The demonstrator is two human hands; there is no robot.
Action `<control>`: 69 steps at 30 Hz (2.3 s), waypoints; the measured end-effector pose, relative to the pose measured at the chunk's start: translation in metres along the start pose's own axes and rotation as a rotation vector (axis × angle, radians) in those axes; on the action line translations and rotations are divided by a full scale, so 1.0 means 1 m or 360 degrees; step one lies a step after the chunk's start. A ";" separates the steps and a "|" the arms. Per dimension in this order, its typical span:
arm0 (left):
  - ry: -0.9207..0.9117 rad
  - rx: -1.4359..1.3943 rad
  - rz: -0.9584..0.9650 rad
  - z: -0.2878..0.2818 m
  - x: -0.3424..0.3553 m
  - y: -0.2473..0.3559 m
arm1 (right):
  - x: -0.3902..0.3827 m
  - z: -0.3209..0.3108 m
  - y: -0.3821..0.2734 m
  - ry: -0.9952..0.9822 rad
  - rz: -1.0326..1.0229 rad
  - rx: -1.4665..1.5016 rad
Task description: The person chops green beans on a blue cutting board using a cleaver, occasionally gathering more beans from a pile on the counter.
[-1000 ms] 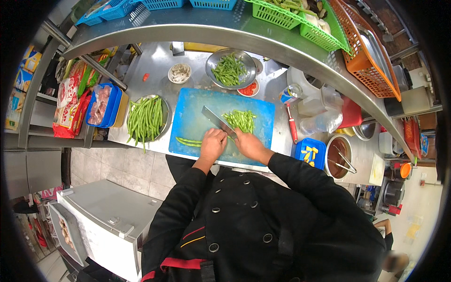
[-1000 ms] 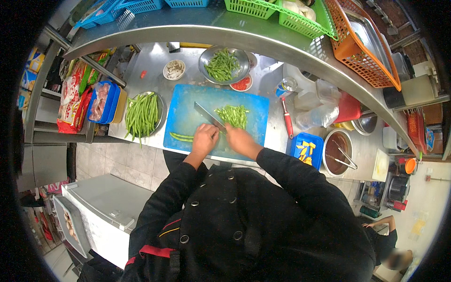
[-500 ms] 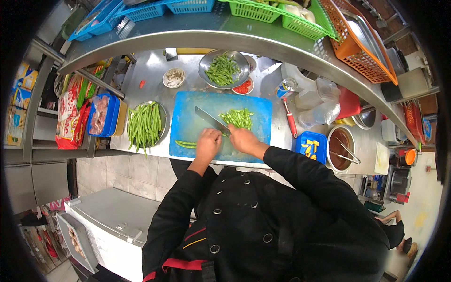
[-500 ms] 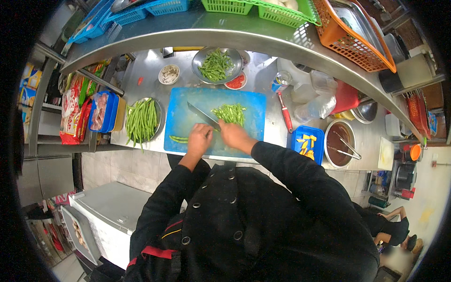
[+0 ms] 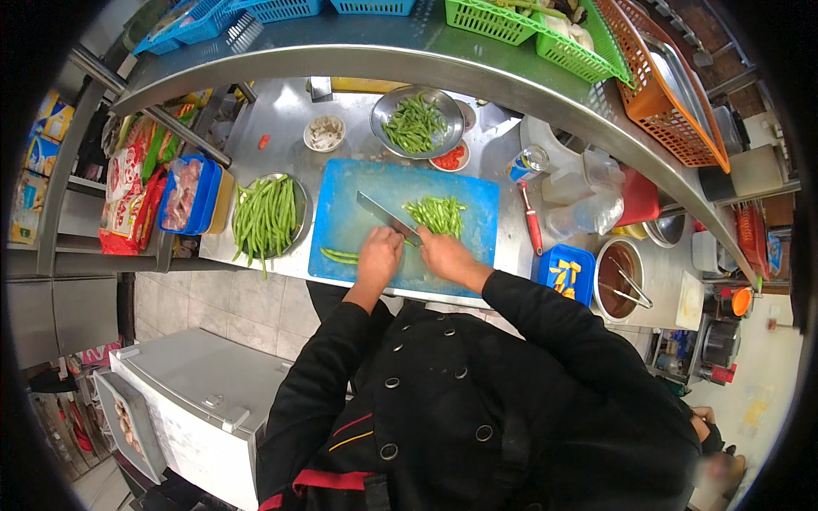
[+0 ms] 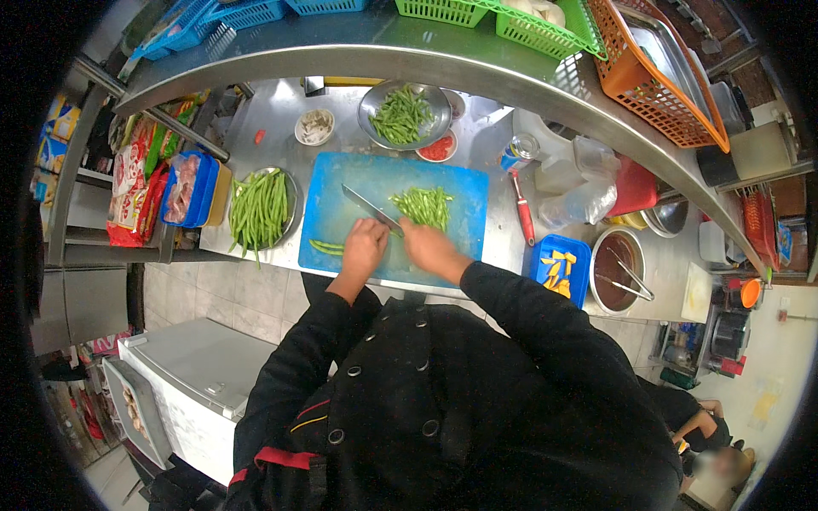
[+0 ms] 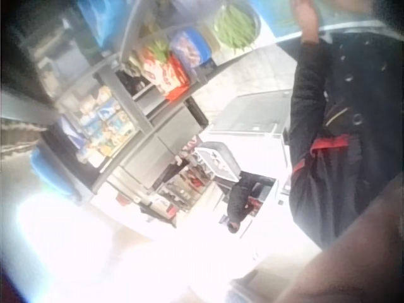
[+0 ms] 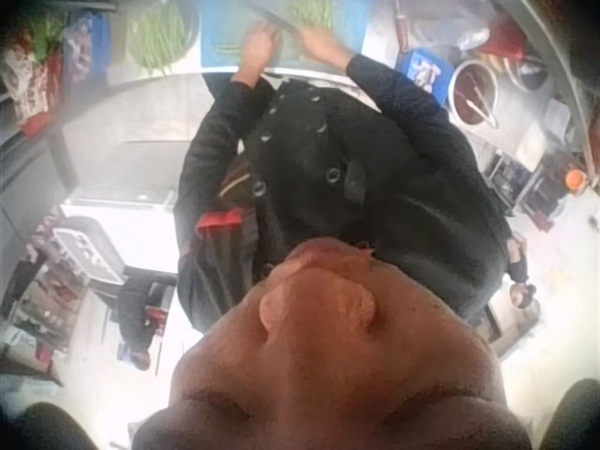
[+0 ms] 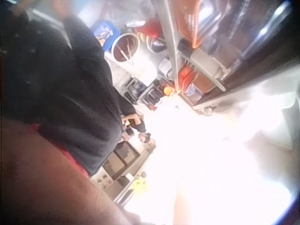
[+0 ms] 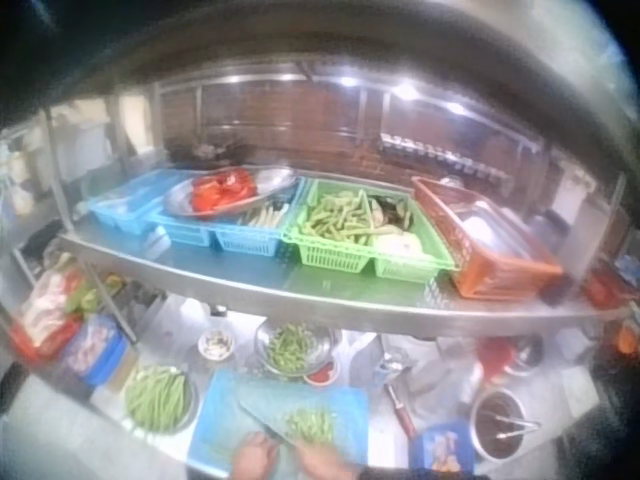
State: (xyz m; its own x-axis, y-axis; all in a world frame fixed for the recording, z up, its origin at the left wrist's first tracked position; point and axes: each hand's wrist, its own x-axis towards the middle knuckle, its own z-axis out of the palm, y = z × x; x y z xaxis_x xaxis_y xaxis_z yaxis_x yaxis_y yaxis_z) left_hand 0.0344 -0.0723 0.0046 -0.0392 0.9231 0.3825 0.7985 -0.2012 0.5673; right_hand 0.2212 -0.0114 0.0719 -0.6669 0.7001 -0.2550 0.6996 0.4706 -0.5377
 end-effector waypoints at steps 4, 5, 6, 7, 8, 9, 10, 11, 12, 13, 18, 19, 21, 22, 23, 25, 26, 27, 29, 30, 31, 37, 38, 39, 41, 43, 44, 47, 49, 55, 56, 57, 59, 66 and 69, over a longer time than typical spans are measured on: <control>0.0015 0.0017 -0.0018 0.000 -0.012 -0.010 | 0.005 -0.028 -0.013 -0.0134 -0.0001 -0.0120; 0.0040 0.0026 -0.0048 0.002 -0.016 -0.015 | -0.001 -0.023 -0.002 -0.0115 -0.0042 -0.0130; 0.0038 -0.0004 -0.0030 0.001 -0.013 -0.013 | -0.003 -0.015 0.006 -0.0093 -0.0086 -0.0135; 0.0034 -0.0016 -0.0020 -0.001 -0.010 -0.006 | -0.005 -0.001 0.008 0.0013 -0.0028 -0.0055; 0.0028 -0.0020 -0.0009 -0.004 -0.008 -0.002 | -0.007 0.017 0.010 0.0118 0.0026 0.0036; 0.0023 -0.0011 -0.0007 -0.009 -0.005 -0.002 | -0.003 0.027 0.006 0.0225 0.0064 0.0120; 0.0023 -0.0008 -0.0010 -0.009 -0.003 -0.001 | 0.002 0.026 0.000 0.0192 0.0078 0.0096; 0.0022 -0.0007 -0.0011 -0.014 -0.004 -0.005 | 0.007 0.025 -0.007 0.0161 0.0093 0.0072; 0.0043 0.0060 -0.0099 -0.017 -0.005 -0.007 | 0.009 0.021 -0.009 0.0131 0.0140 0.0034; 0.0062 0.0123 -0.0185 -0.020 -0.007 -0.009 | 0.015 0.020 -0.008 0.0092 0.0100 0.0013; -0.0058 0.0263 -0.0250 -0.006 -0.013 -0.017 | 0.025 -0.004 0.000 -0.0072 -0.0119 -0.0127; -0.0067 0.0241 -0.0249 -0.003 -0.015 -0.014 | 0.019 -0.016 -0.004 -0.0152 -0.0101 -0.0173; -0.0044 0.0197 -0.0251 0.001 -0.018 -0.010 | 0.003 -0.045 -0.017 -0.0293 -0.0040 -0.0274; -0.0020 0.0182 -0.0250 0.002 -0.019 -0.008 | -0.004 -0.042 -0.013 -0.0266 -0.0027 -0.0273; 0.0003 0.0166 -0.0249 0.003 -0.020 -0.008 | -0.009 -0.035 -0.006 -0.0238 -0.0014 -0.0271; 0.0062 0.0153 -0.0222 0.001 -0.018 -0.004 | -0.002 -0.012 0.004 -0.0144 0.0015 -0.0235; 0.0089 0.0138 -0.0198 0.001 -0.016 -0.001 | 0.006 0.008 0.006 -0.0070 0.0032 -0.0208; 0.0092 0.0133 -0.0173 0.000 -0.016 -0.003 | 0.013 0.013 -0.004 -0.0001 0.0027 -0.0173; 0.0093 0.0117 -0.0119 -0.001 -0.016 -0.008 | 0.023 -0.004 -0.006 -0.0088 -0.0060 -0.0208; 0.0110 0.0111 -0.0155 0.000 -0.023 -0.012 | 0.023 -0.016 -0.011 -0.0145 -0.0095 -0.0231; 0.0142 0.0103 -0.0189 0.003 -0.023 -0.014 | 0.024 -0.029 -0.013 -0.0196 -0.0136 -0.0269; 0.0067 0.0080 -0.0175 0.003 -0.022 -0.014 | 0.015 0.004 -0.004 -0.0053 -0.0037 -0.0180; 0.0075 0.0060 -0.0191 0.004 -0.021 -0.016 | 0.021 0.003 -0.003 -0.0057 -0.0084 -0.0185; 0.0083 0.0053 -0.0169 0.003 -0.020 -0.019 | 0.025 0.002 -0.008 -0.0072 -0.0129 -0.0176; 0.0098 0.0022 -0.0169 0.004 -0.027 -0.019 | 0.022 -0.018 -0.015 -0.0171 -0.0189 -0.0228; 0.0026 0.0016 -0.0207 0.004 -0.024 -0.017 | 0.008 -0.041 -0.019 -0.0253 -0.0198 -0.0233; 0.0013 0.0020 -0.0205 0.006 -0.023 -0.019 | 0.010 -0.024 0.003 -0.0223 -0.0189 -0.0235; 0.0097 0.0015 -0.0252 0.011 -0.025 -0.017 | 0.016 0.025 0.006 0.0018 -0.0132 -0.0130; 0.0111 0.0092 -0.0353 0.010 -0.028 -0.012 | 0.022 0.029 0.005 0.0057 -0.0205 -0.0167; -0.0102 0.0345 -0.0348 0.002 -0.025 -0.015 | 0.039 0.011 -0.003 -0.0039 -0.0255 -0.0169; -0.0087 0.0309 -0.0307 0.002 -0.024 -0.017 | 0.038 -0.001 -0.006 -0.0081 -0.0272 -0.0212; -0.0079 0.0276 -0.0273 0.002 -0.025 -0.020 | 0.035 -0.013 -0.014 -0.0130 -0.0289 -0.0248; -0.0102 0.0297 -0.0220 -0.003 -0.028 -0.023 | 0.032 -0.034 -0.013 -0.0360 -0.0138 -0.0197; -0.0050 0.0201 0.0010 0.001 -0.029 -0.032 | 0.027 0.016 -0.005 -0.0013 -0.0187 -0.0144; 0.0022 0.0135 -0.0021 -0.003 -0.027 -0.032 | 0.046 -0.008 -0.006 -0.0249 -0.0232 -0.0088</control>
State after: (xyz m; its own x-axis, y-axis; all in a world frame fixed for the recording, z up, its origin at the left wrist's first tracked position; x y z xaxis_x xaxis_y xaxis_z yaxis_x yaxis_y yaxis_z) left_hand 0.0082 -0.0912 -0.0217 -0.0579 0.9207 0.3860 0.8460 -0.1600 0.5085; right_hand 0.1884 0.0218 0.0701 -0.7905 0.5330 -0.3017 0.6032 0.5925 -0.5339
